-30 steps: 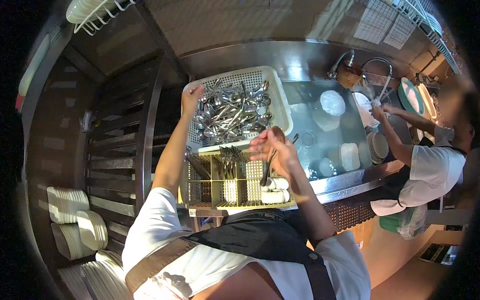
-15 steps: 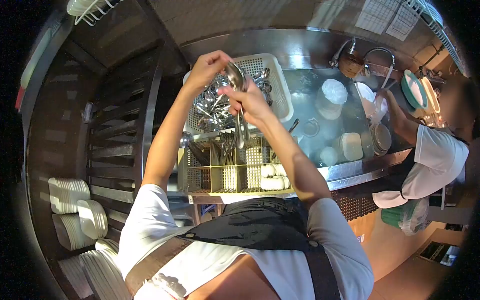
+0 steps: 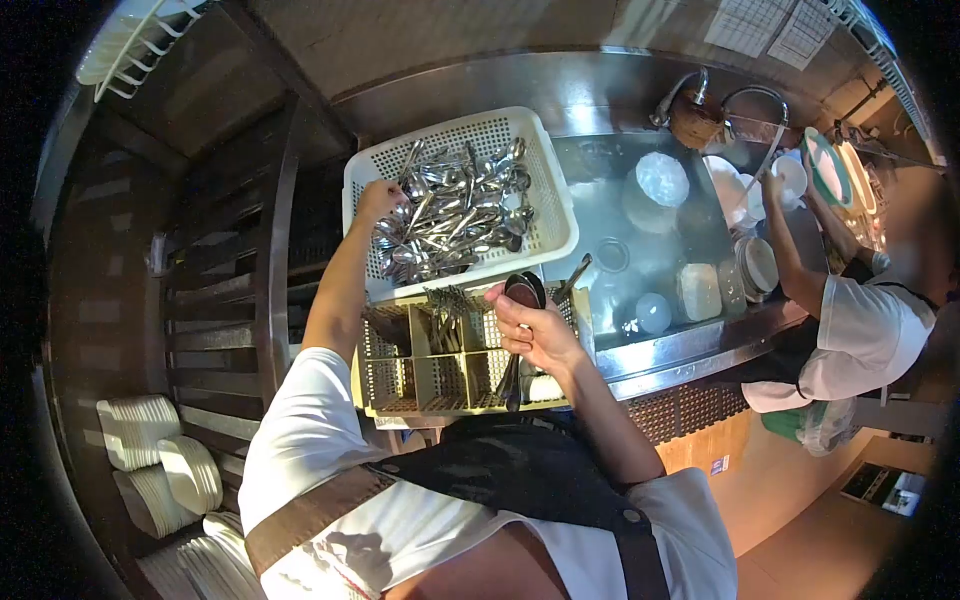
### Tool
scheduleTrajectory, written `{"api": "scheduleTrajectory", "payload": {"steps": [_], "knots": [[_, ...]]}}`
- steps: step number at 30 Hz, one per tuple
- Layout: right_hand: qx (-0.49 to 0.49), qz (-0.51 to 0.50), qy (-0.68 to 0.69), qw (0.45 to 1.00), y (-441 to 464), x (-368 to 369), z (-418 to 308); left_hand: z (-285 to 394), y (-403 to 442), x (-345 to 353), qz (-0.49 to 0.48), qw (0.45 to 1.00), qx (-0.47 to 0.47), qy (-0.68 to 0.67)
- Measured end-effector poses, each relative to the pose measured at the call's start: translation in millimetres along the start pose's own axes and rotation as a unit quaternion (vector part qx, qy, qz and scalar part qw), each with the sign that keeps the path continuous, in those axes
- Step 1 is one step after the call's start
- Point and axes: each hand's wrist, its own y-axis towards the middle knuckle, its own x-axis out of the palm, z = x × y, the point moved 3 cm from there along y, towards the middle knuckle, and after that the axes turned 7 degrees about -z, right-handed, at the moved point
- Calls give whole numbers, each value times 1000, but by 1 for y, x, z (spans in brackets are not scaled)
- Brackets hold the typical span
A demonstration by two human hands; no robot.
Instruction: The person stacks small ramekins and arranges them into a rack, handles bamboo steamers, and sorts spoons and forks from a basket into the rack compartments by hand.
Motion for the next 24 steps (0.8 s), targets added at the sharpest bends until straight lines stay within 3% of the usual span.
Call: {"api": "scheduleTrajectory", "payload": {"steps": [6, 9, 11, 12, 15, 16, 20, 22, 23, 24], "knots": [[-21, 3, 3, 1000, 4, 0, -4, 12, -27, -31, 142, 966, 185, -112], [-109, 29, -111, 987, 15, -6, -23, 47, -70, -75, 226, 944, 216, -102], [-113, 40, -182, 976, 26, 0, -48, 79, -106, -112, 342, 873, 340, -71], [-122, 67, -228, 964, 30, 13, -64, 98, -125, -129, 367, 859, 354, -58], [-205, 22, -311, 928, 66, 32, -103, 156, -177, -164, 392, 831, 393, -39], [-231, 19, -356, 905, 77, 43, -113, 177, -192, -165, 342, 845, 400, -96], [-237, -28, -336, 911, 98, 88, -112, 228, -217, -139, 177, 862, 413, -235], [-155, -83, -320, 931, 95, 93, -87, 228, -204, -118, 97, 861, 426, -261], [-141, -42, -286, 947, 90, 85, -73, 222, -197, -109, 42, 875, 387, -289], [-134, -10, -233, 963, 83, 72, -56, 202, -176, -94, 0, 845, 373, -385]]}}
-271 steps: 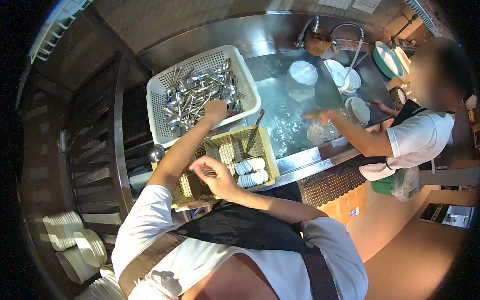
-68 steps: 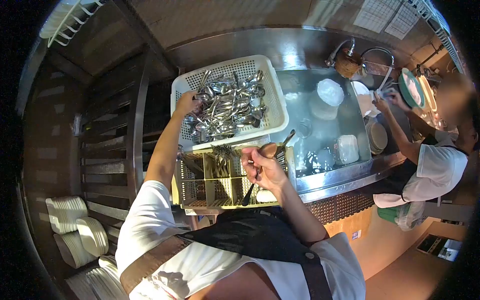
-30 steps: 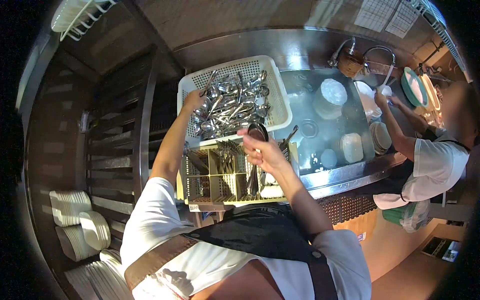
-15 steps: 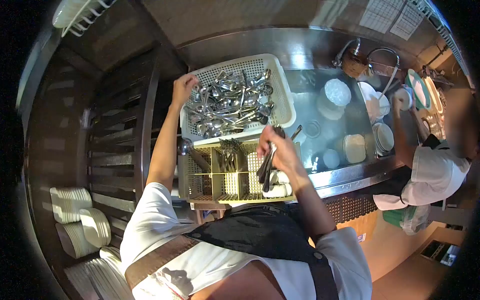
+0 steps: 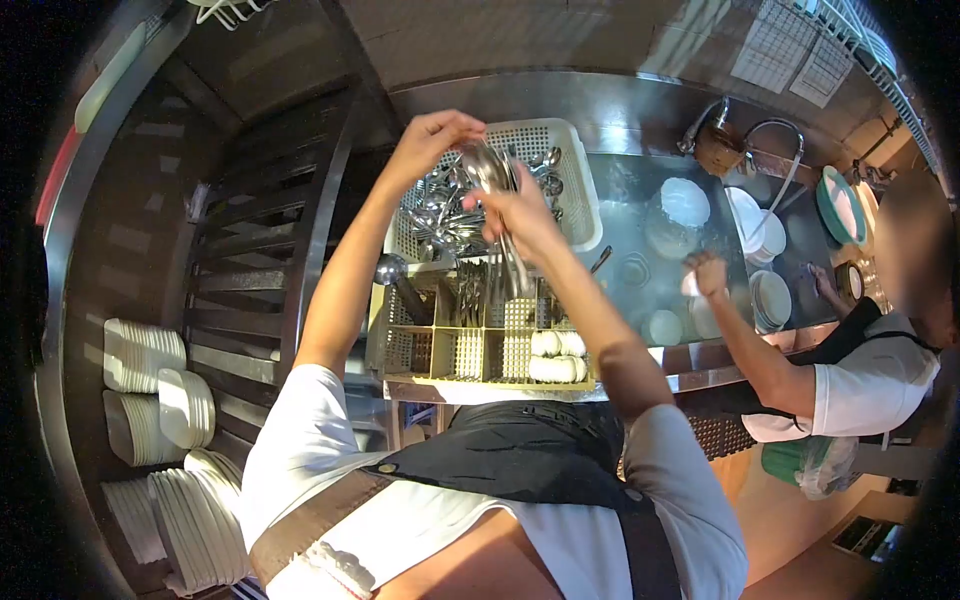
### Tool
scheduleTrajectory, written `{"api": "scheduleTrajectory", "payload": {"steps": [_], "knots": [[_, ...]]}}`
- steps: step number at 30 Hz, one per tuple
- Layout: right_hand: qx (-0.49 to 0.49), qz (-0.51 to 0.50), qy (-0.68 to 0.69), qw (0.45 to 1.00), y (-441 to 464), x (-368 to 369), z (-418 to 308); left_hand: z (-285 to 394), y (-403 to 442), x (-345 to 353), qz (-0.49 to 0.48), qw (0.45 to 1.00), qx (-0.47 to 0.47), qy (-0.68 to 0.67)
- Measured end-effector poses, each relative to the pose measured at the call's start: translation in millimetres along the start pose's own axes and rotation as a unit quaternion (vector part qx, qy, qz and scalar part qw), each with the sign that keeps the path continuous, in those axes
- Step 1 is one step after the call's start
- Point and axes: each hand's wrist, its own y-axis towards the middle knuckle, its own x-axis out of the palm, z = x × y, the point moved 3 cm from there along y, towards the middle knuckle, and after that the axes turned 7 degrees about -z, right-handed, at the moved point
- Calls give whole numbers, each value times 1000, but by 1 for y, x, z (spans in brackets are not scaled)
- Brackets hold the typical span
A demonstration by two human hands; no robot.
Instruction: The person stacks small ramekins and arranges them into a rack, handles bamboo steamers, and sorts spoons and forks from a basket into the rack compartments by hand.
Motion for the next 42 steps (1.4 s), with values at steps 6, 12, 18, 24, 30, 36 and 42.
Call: {"api": "scheduleTrajectory", "payload": {"steps": [6, 12, 18, 24, 30, 36, 42], "knots": [[110, -14, 87, 990, -81, 5, 63, -193, -67, -81, -10, 762, -315, 566], [147, -39, 94, 984, -111, 6, 96, -198, -66, -99, -62, 747, -318, 581], [13, 34, 32, 999, -82, -17, 35, -37, -25, -91, 86, 882, 62, 458], [-127, 49, -149, 979, -4, -30, -33, 72, -4, 4, -24, 941, 97, 323], [-46, 32, 17, 998, -24, -21, 26, -50, 25, -1, -80, 991, -69, -81], [82, -38, 13, 996, -99, 10, 71, -253, 8, -85, 182, 818, -300, 456], [131, -52, 63, 988, -113, 20, 97, -280, -14, -89, 214, 826, -353, 385]]}}
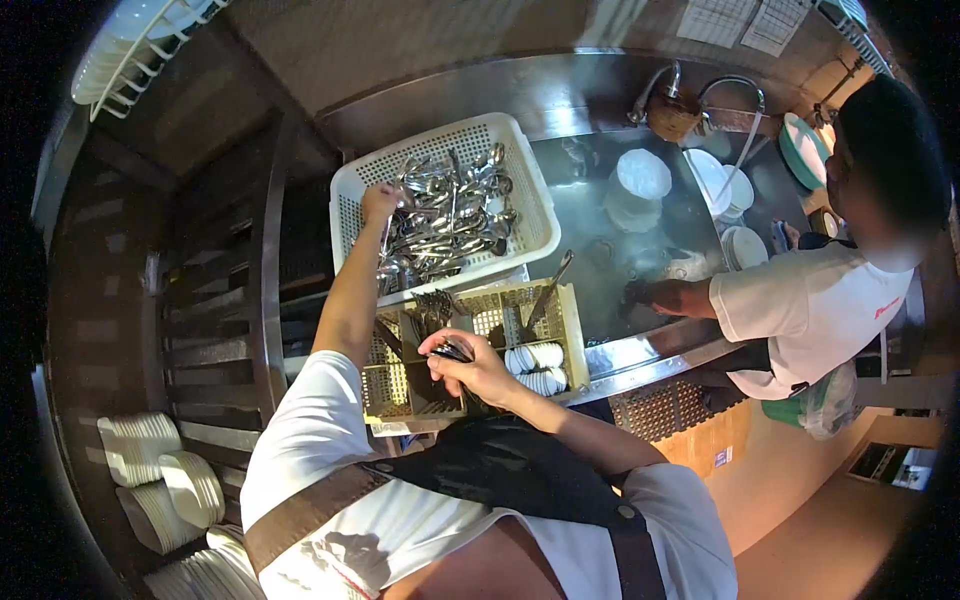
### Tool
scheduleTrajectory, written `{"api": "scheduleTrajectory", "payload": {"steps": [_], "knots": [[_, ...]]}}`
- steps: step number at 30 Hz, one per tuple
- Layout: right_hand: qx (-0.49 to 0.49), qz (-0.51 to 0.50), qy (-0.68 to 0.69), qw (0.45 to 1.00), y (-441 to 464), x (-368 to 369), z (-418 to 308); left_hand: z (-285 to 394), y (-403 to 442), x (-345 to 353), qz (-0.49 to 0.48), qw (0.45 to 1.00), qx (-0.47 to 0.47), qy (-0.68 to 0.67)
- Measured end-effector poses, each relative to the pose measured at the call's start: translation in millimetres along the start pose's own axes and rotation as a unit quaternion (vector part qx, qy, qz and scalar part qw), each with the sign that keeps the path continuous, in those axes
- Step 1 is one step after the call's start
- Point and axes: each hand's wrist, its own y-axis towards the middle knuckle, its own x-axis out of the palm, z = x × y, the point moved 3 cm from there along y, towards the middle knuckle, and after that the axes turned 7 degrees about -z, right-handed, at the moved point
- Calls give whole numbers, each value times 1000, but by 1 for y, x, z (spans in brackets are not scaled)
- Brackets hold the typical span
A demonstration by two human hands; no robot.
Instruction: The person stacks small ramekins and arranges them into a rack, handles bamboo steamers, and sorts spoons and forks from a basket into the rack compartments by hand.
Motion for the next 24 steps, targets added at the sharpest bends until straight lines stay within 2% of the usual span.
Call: {"api": "scheduleTrajectory", "payload": {"steps": [2, 3, 5, 6, 7, 9, 10, 11, 13, 14, 16, 18, 19, 20, 21, 22, 24], "knots": [[-54, 44, -19, 997, 0, 1, 17, -6, 13, -3, 53, 992, 92, -69], [-23, 68, -38, 997, -1, -3, 26, 2, 11, -14, 100, 986, 128, -43], [12, 65, -3, 998, -1, -9, 26, 31, -13, -55, 226, 940, 218, -136], [48, 65, 33, 996, 0, -12, 25, 44, -17, -75, 235, 917, 254, -198], [29, 83, 30, 996, 3, -13, 17, 58, -21, -97, 242, 890, 289, -258], [-22, 233, 2, 972, 11, -20, -2, 103, -55, -141, 175, 875, 351, -285], [-48, 212, -79, 973, 20, -40, -11, 126, -79, -160, 176, 875, 352, -283], [-148, 185, -39, 971, 29, -42, -34, 153, -108, -171, 94, 879, 389, -260], [-243, 232, -29, 941, 34, -44, -82, 189, -153, -167, -46, 872, 422, -243], [-251, 222, -44, 941, 37, -52, -98, 202, -172, -158, -103, 866, 419, -251], [-264, 137, -7, 955, 35, -51, -117, 223, -208, -136, -207, 853, 423, -226], [-206, 109, 22, 972, 28, -56, -112, 229, -203, -99, -334, 787, 397, -334], [-183, 138, 62, 972, 21, -53, -104, 228, -189, -83, -347, 792, 353, -358], [-151, 145, 100, 973, 14, -57, -94, 223, -167, -62, -350, 789, 357, -357], [-141, 145, 100, 974, 6, -56, -86, 208, -134, -34, -281, 878, 317, -221], [-131, 146, 100, 975, -3, -54, -78, 189, -110, -8, -203, 938, 269, -78], [-79, 153, 142, 975, -13, -55, -47, 152, -84, 37, -137, 944, 249, 168]]}}
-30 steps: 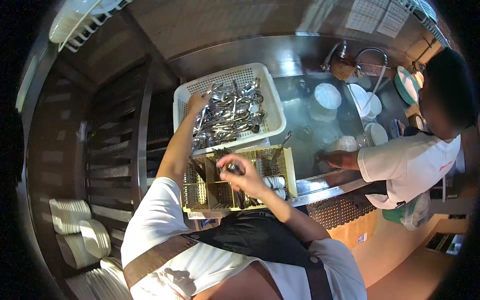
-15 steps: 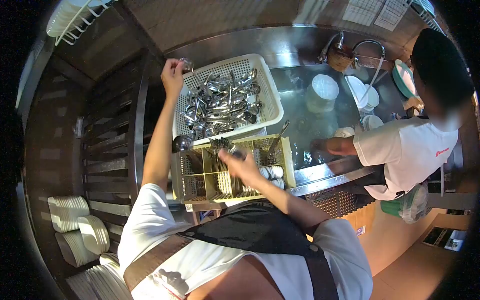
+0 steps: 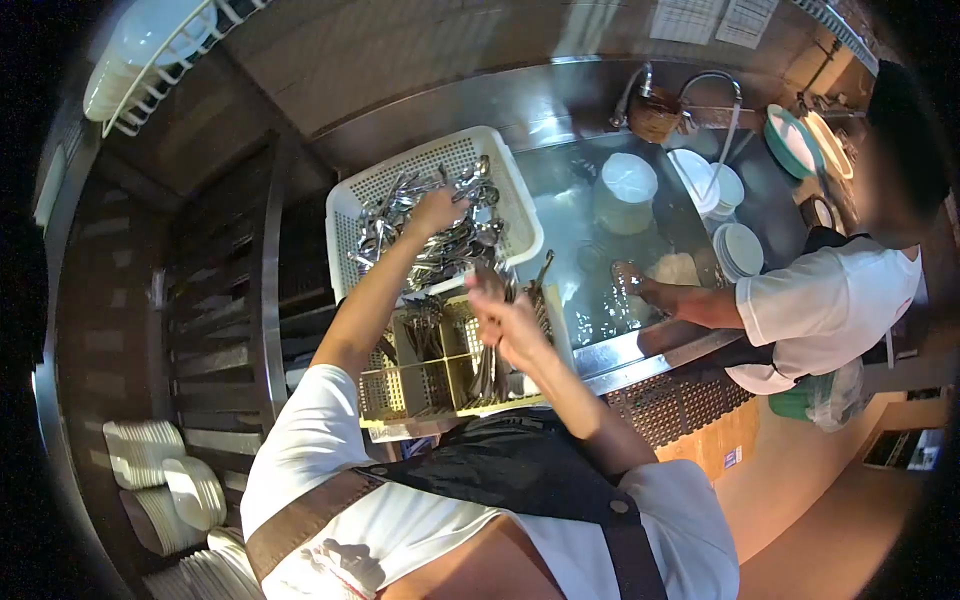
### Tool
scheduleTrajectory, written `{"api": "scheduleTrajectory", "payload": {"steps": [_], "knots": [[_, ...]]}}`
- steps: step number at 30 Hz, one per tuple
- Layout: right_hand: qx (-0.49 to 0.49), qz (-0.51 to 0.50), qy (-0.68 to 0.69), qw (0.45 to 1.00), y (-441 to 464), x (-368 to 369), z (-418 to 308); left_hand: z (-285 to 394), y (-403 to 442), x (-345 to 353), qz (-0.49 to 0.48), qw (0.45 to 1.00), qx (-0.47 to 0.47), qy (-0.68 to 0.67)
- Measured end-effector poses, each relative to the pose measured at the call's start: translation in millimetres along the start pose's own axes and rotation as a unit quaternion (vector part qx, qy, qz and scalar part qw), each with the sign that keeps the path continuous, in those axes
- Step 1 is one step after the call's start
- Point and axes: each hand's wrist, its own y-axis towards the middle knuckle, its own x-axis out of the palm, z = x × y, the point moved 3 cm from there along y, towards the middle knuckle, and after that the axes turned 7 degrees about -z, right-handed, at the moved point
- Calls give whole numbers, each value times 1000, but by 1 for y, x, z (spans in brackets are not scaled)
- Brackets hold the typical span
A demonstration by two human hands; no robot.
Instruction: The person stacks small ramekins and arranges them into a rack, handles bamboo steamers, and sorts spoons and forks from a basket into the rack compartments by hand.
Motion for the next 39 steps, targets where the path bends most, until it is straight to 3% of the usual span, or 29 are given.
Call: {"api": "scheduleTrajectory", "payload": {"steps": [4, 10, 12, 17, 19, 21, 24, 25, 27, 28, 30, 31, 33, 34, 35, 37, 38, 39], "knots": [[52, -14, 9, 998, -18, -2, 35, -3, 5, 25, 17, 997, -30, 63], [41, -34, -47, 997, -12, 16, 34, -6, -2, 21, -78, 982, 28, 171], [0, -58, -94, 994, -13, 19, 34, -9, -5, 9, -50, 984, 23, 172], [-52, -26, -155, 986, -25, 3, 14, -34, -22, -48, 211, 977, 15, 7], [-99, 30, -163, 981, -20, -12, -5, -18, -40, -99, 295, 944, 79, -128], [-177, 51, -144, 972, -9, -11, -32, 20, -67, -153, 295, 915, 146, -231], [-300, 60, -182, 935, 11, 8, -82, 89, -97, -191, 210, 875, 277, -337], [-296, 57, -183, 936, 16, 14, -93, 111, -103, -190, 168, 849, 312, -391], [-301, -75, -176, 934, 21, 29, -107, 149, -114, -182, 78, 844, 340, -408], [-304, -74, -176, 933, 20, 28, -107, 162, -119, -177, 8, 839, 355, -413], [-206, -45, -134, 968, 13, 20, -97, 164, -96, -153, -47, 769, 407, -491], [-210, -39, -133, 968, 2, 17, -91, 154, -74, -132, -53, 767, 410, -492], [-146, 36, -68, 986, -24, 6, -65, 110, -16, -67, -152, 814, 218, -517], [-100, 17, -60, 993, -31, -14, -49, 90, 4, -35, -147, 908, 235, -315], [-92, 29, -50, 994, -44, -17, -38, 67, 21, -2, -135, 956, 242, -98], [-46, 38, -53, 997, -66, -11, -24, 33, 27, 55, -26, 943, 331, 9], [-28, 38, -38, 998, -71, -14, -18, 32, 30, 58, -36, 941, 338, 9], [-32, 48, -30, 998, -72, -21, -18, 33, 32, 64, -123, 940, 318, 13]]}}
